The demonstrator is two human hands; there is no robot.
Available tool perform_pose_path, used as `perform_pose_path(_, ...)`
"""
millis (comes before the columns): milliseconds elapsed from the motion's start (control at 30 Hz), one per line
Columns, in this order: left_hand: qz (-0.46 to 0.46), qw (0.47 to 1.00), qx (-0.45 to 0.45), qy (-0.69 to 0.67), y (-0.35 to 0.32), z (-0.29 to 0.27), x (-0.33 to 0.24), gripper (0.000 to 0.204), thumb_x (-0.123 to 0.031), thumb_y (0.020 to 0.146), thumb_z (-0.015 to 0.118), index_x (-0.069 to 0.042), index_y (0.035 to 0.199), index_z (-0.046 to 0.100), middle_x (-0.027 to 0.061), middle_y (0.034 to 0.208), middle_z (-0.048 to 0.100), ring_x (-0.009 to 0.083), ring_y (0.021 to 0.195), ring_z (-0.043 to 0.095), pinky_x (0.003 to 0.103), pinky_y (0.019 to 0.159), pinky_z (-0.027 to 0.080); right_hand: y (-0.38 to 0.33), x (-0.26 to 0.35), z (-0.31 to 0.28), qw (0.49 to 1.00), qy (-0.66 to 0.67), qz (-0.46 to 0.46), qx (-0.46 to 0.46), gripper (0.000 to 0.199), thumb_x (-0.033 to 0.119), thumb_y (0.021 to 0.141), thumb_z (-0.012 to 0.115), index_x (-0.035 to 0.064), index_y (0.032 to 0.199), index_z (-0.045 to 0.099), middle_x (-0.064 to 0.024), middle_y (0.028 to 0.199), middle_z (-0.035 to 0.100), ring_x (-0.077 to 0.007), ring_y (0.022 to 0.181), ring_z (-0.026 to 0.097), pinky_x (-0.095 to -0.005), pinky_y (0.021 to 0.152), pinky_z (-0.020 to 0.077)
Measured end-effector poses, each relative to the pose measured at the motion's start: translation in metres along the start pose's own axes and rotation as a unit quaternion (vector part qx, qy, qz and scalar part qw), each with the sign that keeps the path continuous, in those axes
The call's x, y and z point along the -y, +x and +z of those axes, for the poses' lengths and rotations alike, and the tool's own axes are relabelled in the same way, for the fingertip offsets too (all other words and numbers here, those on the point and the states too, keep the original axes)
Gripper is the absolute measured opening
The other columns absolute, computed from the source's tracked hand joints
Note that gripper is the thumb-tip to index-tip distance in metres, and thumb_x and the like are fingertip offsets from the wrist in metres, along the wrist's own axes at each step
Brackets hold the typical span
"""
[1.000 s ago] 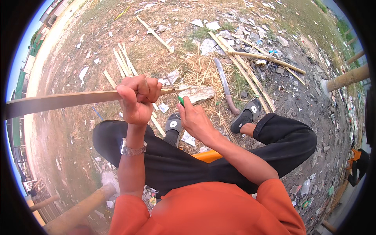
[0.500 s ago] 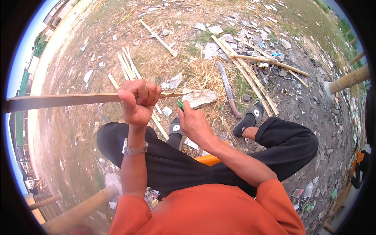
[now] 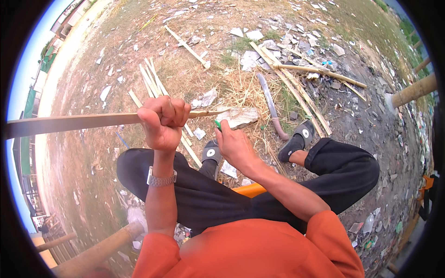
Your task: The person sits on a small stool and uses a green utility knife to sharpen the end of a long bamboo stick. They hold the stick with their left hand and carefully shave the wood with the knife in their right hand, rotating the stick to work on different sides.
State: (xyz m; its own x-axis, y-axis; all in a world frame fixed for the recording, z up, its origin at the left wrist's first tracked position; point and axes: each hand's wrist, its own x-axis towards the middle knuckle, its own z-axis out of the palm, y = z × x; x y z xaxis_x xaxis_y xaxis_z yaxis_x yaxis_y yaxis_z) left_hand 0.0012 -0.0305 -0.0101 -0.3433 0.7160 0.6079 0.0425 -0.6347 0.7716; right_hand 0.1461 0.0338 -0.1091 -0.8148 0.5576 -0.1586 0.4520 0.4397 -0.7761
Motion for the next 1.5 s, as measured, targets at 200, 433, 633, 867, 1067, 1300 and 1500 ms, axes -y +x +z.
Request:
perform_pose_path(200, -0.01, 1.0, -0.014, -0.013, 0.001, -0.002, 0.0, 0.063, -0.062, 0.091, 0.036, -0.01, 0.057, 0.024, -0.0053, 0.051, 0.015, 0.0075, 0.042, 0.014, 0.025, 0.04, 0.014, 0.014, -0.038, 0.021, 0.999, -0.008, 0.002, -0.047, 0.023, 0.022, 0.095, 0.046, -0.0002, 0.094, 0.042, -0.0295, 0.063, 0.056, -0.0501, 0.063, 0.056, -0.0571, 0.059, 0.0418)
perform_pose_path(433, -0.001, 0.999, -0.019, -0.026, 0.003, -0.004, 0.003, 0.062, -0.06, 0.093, 0.035, -0.01, 0.057, 0.024, -0.0057, 0.052, 0.014, 0.0073, 0.042, 0.015, 0.025, 0.04, 0.014, 0.02, -0.058, 0.034, 0.999, -0.014, 0.013, -0.035, 0.023, 0.023, 0.095, 0.045, 0.0004, 0.098, 0.042, -0.0305, 0.067, 0.058, -0.0509, 0.068, 0.058, -0.0575, 0.061, 0.0453)
perform_pose_path(633, -0.004, 1.0, -0.012, -0.019, 0.003, -0.003, 0.004, 0.059, -0.06, 0.094, 0.032, -0.012, 0.06, 0.024, -0.0049, 0.049, 0.019, 0.0075, 0.042, 0.011, 0.027, 0.041, 0.013, 0.027, -0.075, 0.051, 0.998, -0.026, 0.012, -0.048, 0.024, 0.023, 0.095, 0.045, 0.0, 0.097, 0.043, -0.0303, 0.067, 0.058, -0.0496, 0.069, 0.058, -0.0569, 0.062, 0.0451)
perform_pose_path(867, -0.001, 1.0, -0.014, -0.001, 0.002, -0.001, 0.004, 0.06, -0.061, 0.093, 0.031, -0.012, 0.06, 0.024, -0.0052, 0.05, 0.018, 0.0073, 0.042, 0.011, 0.027, 0.041, 0.013, 0.022, -0.067, 0.046, 0.999, 0.017, 0.023, -0.026, 0.027, 0.027, 0.095, 0.045, 0.0003, 0.1, 0.044, -0.0284, 0.077, 0.061, -0.0466, 0.076, 0.06, -0.0551, 0.066, 0.0465)
perform_pose_path(1067, -0.002, 1.0, -0.023, -0.006, 0.004, -0.007, 0.001, 0.059, -0.061, 0.093, 0.031, -0.012, 0.061, 0.024, -0.0051, 0.05, 0.018, 0.0075, 0.043, 0.011, 0.027, 0.042, 0.013, 0.04, -0.084, 0.047, 0.997, 0.016, 0.026, -0.071, 0.024, 0.024, 0.094, 0.046, 0.0008, 0.1, 0.045, -0.0249, 0.065, 0.059, -0.0468, 0.064, 0.059, -0.0548, 0.059, 0.0455)
perform_pose_path(1300, 0.008, 0.997, -0.083, 0.008, 0.006, -0.002, 0.005, 0.059, -0.061, 0.093, 0.031, -0.013, 0.061, 0.024, -0.0052, 0.05, 0.018, 0.0072, 0.044, 0.01, 0.026, 0.042, 0.012, 0.044, -0.088, 0.062, 0.996, 0.012, 0.04, -0.078, 0.021, 0.021, 0.096, 0.044, -0.0002, 0.097, 0.044, -0.0261, 0.063, 0.056, -0.045, 0.061, 0.056, -0.0537, 0.057, 0.0399)
perform_pose_path(1500, 0.038, 0.96, -0.276, 0.038, 0.009, 0.012, 0.008, 0.058, -0.06, 0.094, 0.032, -0.014, 0.06, 0.023, -0.0054, 0.049, 0.017, 0.0065, 0.044, 0.009, 0.025, 0.041, 0.01, 0.016, 0.012, 0.024, 0.976, 0.174, -0.1, -0.085, 0.02, 0.017, 0.094, 0.045, -0.0019, 0.1, 0.038, -0.0288, 0.062, 0.055, -0.049, 0.061, 0.055, -0.0546, 0.056, 0.042)
